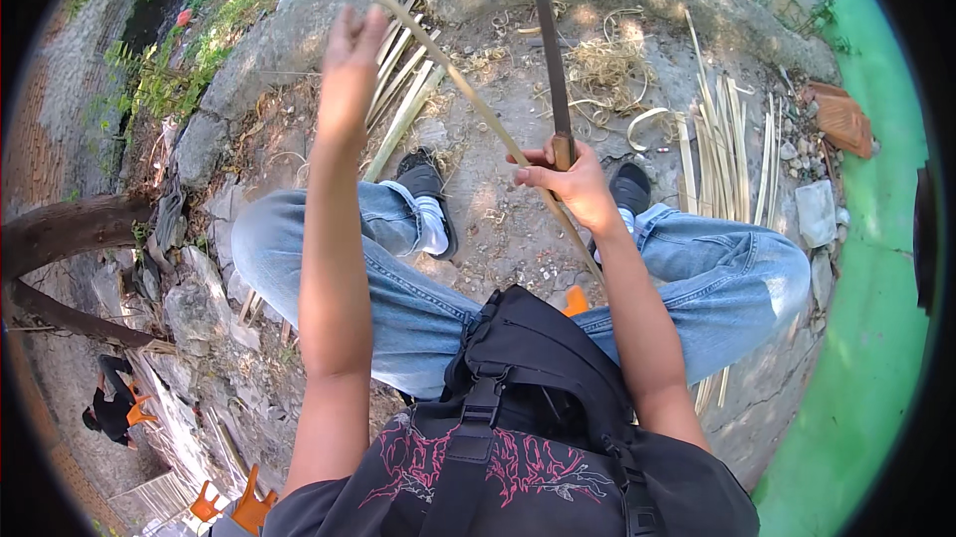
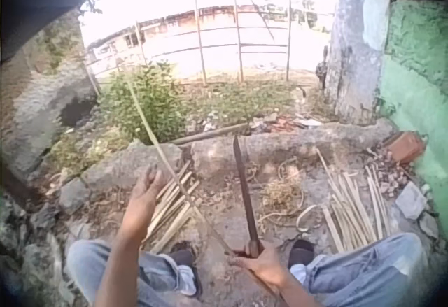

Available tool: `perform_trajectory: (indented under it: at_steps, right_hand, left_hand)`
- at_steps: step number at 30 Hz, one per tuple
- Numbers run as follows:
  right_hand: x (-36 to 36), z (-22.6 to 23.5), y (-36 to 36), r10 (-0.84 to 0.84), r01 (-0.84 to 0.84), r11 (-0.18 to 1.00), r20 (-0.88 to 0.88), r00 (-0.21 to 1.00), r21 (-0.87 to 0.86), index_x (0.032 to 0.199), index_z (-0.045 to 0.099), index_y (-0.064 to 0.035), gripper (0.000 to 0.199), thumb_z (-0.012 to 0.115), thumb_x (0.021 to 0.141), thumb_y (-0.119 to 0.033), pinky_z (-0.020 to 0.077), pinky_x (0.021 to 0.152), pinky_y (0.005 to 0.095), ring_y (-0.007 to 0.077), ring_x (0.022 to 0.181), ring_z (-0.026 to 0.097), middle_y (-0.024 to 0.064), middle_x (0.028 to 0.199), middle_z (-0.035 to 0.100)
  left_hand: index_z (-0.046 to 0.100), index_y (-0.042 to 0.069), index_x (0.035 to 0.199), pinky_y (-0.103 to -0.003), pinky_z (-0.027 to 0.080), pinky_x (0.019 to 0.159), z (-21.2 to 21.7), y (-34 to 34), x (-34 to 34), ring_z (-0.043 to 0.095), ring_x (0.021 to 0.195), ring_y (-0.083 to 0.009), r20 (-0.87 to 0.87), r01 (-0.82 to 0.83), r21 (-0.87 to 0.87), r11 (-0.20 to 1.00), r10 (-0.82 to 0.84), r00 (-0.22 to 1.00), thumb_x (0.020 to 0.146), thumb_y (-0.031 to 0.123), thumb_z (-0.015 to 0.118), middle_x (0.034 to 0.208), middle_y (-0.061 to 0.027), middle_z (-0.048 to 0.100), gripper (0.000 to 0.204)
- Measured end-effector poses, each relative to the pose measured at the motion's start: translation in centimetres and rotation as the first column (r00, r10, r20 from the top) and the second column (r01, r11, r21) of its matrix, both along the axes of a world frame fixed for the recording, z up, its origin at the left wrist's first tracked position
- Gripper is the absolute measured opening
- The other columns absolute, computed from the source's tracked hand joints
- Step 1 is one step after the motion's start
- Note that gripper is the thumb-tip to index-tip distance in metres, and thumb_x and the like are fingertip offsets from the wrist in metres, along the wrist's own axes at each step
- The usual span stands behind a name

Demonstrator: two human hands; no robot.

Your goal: The person strips layers from a bamboo pole using a knife. The person holds the pole with one hand while pulling the knife along the surface to create thin strips.

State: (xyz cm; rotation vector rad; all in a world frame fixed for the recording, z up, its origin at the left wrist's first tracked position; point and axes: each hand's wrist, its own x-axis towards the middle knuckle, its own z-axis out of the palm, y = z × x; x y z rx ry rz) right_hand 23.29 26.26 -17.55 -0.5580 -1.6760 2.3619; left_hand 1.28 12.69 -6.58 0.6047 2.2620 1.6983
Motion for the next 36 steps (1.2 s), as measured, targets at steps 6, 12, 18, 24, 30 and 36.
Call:
perform_trajectory:
  at_steps: [6,12,18,24,30,36]
  right_hand:
    - [-1.1,-0.8,2.8,-0.339,0.335,0.939,-0.045,0.940,-0.077,0.069,0.044,-0.0067,0.031,0.073,0.072,0.000,0.0519,0.064,0.0256,0.0157,0.074,0.064,0.0159,0.091,0.065]
    - [-1.1,-0.2,5.6,-0.546,0.539,0.837,-0.067,0.835,-0.092,0.076,0.042,-0.0126,0.029,0.070,0.077,-0.003,0.0512,0.064,0.0277,0.0173,0.074,0.065,0.0152,0.100,0.064]
    - [-1.2,-0.3,6.6,-0.633,0.617,0.771,-0.082,0.770,-0.158,0.077,0.040,-0.0131,0.031,0.069,0.078,-0.003,0.0517,0.065,0.0284,0.0185,0.075,0.065,0.0156,0.101,0.064]
    - [-0.6,-1.4,7.5,-0.542,0.526,0.840,-0.167,0.824,-0.130,0.080,0.042,-0.0114,0.031,0.069,0.076,0.003,0.0510,0.065,0.0281,0.0177,0.085,0.064,0.0111,0.101,0.061]
    - [-1.2,1.0,5.4,-0.466,0.434,0.858,-0.061,0.883,-0.274,0.078,0.044,-0.0109,0.032,0.072,0.072,0.003,0.0451,0.067,0.0254,0.0152,0.079,0.059,0.0075,0.095,0.060]
    - [-1.9,1.4,5.0,-0.514,0.422,0.802,-0.128,0.848,-0.422,0.082,0.046,-0.0099,0.023,0.066,0.078,0.001,0.0504,0.074,0.0272,0.0198,0.093,0.062,0.0127,0.107,0.060]
  left_hand:
    - [0.027,-0.007,0.136,-0.041,0.041,0.095,-5.6,2.0,10.9,0.052,0.110,-0.0350,0.139,0.560,-0.492,0.667,-0.575,0.806,0.076,0.055,0.063,0.119,-0.0267,0.051,0.093]
    - [0.023,-0.007,0.136,-0.039,0.047,0.085,-8.6,1.8,14.2,0.061,0.098,-0.0341,0.249,0.762,-0.386,0.520,-0.736,0.629,0.077,0.050,0.065,0.108,-0.0262,0.058,0.093]
    - [0.030,-0.006,0.134,-0.036,0.052,0.067,-6.5,1.8,15.3,0.066,0.078,-0.0266,0.282,0.809,-0.262,0.526,-0.760,0.585,0.082,0.029,0.064,0.092,-0.0205,0.064,0.071]
    - [0.045,-0.005,0.126,-0.030,0.047,0.054,-5.5,1.8,14.0,0.054,0.056,-0.0128,0.225,0.826,-0.186,0.532,-0.796,0.563,0.084,0.019,0.060,0.065,-0.0069,0.057,0.051]
    - [0.049,-0.002,0.125,-0.020,0.040,0.048,-2.1,0.2,11.7,0.047,0.056,-0.0034,0.431,0.744,-0.104,0.661,-0.644,0.632,0.085,0.016,0.062,0.064,0.0015,0.052,0.045]
    - [0.046,0.001,0.126,-0.022,0.046,0.055,-0.9,-1.5,9.5,0.053,0.063,-0.0066,0.498,0.683,0.159,0.712,-0.656,0.567,0.086,0.021,0.063,0.081,-0.0046,0.059,0.048]
